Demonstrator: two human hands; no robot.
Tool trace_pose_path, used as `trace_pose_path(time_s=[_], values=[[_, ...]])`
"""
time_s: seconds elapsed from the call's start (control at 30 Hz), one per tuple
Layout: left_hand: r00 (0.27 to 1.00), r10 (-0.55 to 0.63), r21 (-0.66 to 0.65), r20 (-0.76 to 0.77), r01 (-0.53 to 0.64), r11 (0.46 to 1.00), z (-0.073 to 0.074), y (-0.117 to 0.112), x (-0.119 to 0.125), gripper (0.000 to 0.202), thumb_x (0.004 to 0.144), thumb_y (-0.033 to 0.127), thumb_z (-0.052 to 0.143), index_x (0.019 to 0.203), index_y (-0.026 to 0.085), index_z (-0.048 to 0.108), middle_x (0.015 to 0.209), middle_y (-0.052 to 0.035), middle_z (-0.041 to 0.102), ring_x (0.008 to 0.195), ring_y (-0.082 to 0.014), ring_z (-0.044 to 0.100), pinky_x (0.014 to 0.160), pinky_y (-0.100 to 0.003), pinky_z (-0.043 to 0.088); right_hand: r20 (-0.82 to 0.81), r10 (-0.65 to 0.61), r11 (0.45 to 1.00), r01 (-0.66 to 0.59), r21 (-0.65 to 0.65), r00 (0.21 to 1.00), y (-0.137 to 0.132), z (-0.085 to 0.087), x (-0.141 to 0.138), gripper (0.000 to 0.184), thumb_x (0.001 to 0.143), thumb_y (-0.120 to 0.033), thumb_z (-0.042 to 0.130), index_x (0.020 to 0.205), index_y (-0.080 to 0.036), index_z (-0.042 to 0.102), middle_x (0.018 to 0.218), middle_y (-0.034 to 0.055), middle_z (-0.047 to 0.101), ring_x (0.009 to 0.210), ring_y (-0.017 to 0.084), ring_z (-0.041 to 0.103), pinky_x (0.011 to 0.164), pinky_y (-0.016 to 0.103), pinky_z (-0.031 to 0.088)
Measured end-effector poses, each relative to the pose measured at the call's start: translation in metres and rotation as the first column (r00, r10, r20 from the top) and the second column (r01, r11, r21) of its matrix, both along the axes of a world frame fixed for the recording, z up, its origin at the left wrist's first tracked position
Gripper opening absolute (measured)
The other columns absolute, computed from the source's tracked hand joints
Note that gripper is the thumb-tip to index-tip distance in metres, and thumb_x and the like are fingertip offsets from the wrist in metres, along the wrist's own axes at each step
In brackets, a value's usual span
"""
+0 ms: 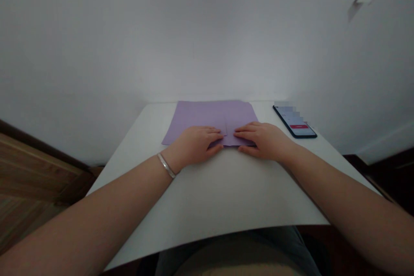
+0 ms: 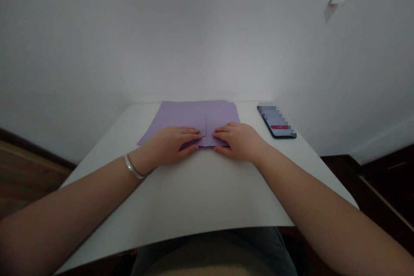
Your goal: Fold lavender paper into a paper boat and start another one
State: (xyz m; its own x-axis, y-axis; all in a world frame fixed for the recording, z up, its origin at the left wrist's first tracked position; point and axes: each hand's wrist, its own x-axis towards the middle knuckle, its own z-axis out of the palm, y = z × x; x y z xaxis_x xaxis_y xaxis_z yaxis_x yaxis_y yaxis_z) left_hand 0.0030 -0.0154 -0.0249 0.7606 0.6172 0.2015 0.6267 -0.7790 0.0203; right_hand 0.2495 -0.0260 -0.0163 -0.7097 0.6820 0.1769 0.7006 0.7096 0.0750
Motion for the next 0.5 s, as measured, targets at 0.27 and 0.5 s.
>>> trace_pose_path(time_s=[0.27, 0.5], values=[[0.998, 0.05, 0.05, -0.036, -0.048, 0.998, 0.0025, -0.0022, 0.0023, 0.026, 0.094, 0.024, 0.044, 0.106, 0.02, 0.067, 0.105, -0.0075, 0.072, 0.095, -0.02, 0.068, 0.085, -0.033, 0.052, -0.023, -0.023, 1.0, 0.023, 0.015, 0.999, -0.001, -0.0006, -0.0001, 0.039, 0.091, -0.042, 0.046, 0.116, -0.021, 0.068, 0.12, 0.0043, 0.068, 0.106, 0.023, 0.062, 0.089, 0.037, 0.048], [0.973, 0.204, 0.125, -0.109, -0.19, 0.974, 0.0084, -0.0054, 0.0043, 0.027, 0.096, 0.025, 0.04, 0.102, 0.017, 0.065, 0.086, -0.0092, 0.072, 0.079, -0.0216, 0.068, 0.069, -0.031, 0.051, -0.064, -0.143, 0.988, 0.146, 0.044, 0.988, -0.0035, 0.0029, -0.001, 0.028, 0.09, -0.03, 0.047, 0.103, -0.024, 0.072, 0.102, 0.002, 0.073, 0.095, 0.021, 0.066, 0.078, 0.033, 0.048]])
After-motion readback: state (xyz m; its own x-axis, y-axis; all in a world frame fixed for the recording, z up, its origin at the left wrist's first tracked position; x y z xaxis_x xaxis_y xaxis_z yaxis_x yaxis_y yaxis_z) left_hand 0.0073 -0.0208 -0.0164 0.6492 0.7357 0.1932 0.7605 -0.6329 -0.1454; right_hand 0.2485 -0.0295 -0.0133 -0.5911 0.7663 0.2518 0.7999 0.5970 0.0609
